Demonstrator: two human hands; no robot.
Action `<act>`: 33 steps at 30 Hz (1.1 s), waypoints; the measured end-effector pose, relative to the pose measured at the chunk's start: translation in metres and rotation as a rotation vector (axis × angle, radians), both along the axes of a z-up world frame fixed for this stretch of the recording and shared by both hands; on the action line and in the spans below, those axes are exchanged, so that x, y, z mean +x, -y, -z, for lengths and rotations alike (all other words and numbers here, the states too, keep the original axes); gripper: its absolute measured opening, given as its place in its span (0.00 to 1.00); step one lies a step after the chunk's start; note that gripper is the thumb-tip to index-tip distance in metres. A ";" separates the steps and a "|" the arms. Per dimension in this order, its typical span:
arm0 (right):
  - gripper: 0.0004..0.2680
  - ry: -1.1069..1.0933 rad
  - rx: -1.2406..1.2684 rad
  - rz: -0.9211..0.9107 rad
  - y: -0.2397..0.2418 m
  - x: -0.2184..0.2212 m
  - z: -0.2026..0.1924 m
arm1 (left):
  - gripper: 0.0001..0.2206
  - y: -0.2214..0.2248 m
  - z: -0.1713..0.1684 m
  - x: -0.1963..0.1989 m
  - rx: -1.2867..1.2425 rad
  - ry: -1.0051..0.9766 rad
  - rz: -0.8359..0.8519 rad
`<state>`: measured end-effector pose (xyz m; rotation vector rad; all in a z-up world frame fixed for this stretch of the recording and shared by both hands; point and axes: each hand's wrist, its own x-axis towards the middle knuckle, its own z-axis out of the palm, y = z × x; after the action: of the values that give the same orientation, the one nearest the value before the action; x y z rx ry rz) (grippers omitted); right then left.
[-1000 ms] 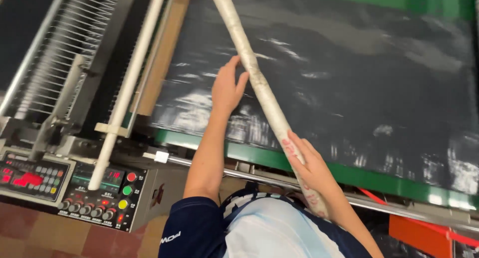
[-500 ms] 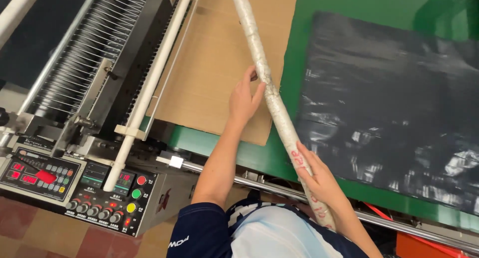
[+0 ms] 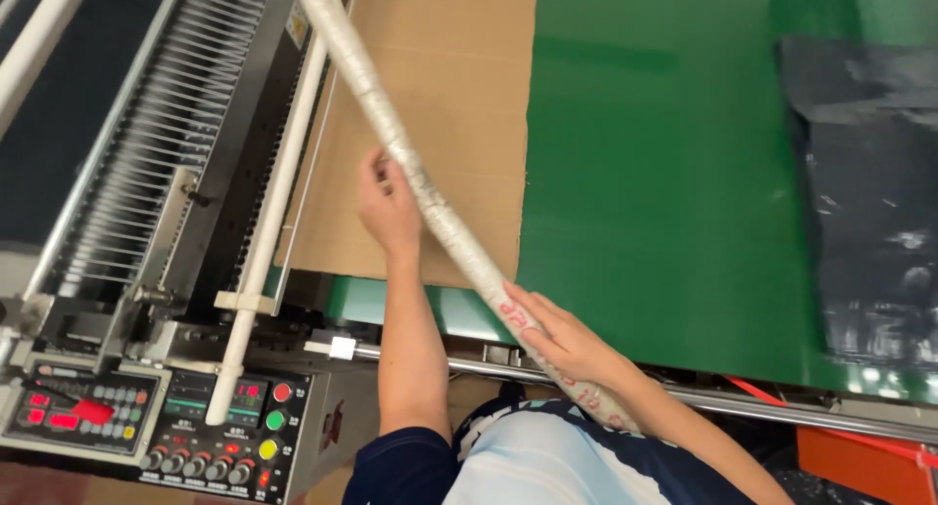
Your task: Using a long tube to smooth and press down plastic film on a conveyor belt of a bag-making machine.
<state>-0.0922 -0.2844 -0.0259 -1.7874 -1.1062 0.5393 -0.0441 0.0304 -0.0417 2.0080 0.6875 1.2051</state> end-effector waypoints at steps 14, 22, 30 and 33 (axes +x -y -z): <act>0.22 -0.195 0.222 -0.194 -0.036 -0.009 0.008 | 0.06 -0.007 -0.037 -0.023 -0.246 0.336 -0.197; 0.21 -0.174 0.182 -0.079 -0.014 0.005 -0.001 | 0.09 0.007 -0.031 -0.014 -0.157 0.239 -0.127; 0.19 -0.169 0.008 0.479 0.134 0.066 -0.024 | 0.19 0.027 0.047 0.032 0.509 -0.492 0.157; 0.19 -0.180 -0.140 0.836 0.234 0.076 -0.038 | 0.29 0.070 0.050 0.041 0.460 -0.841 0.299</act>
<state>-0.0167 -0.5181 0.0122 -2.0679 -0.1415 0.2522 -0.0032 -0.0392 -0.0922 2.9071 0.4668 0.3100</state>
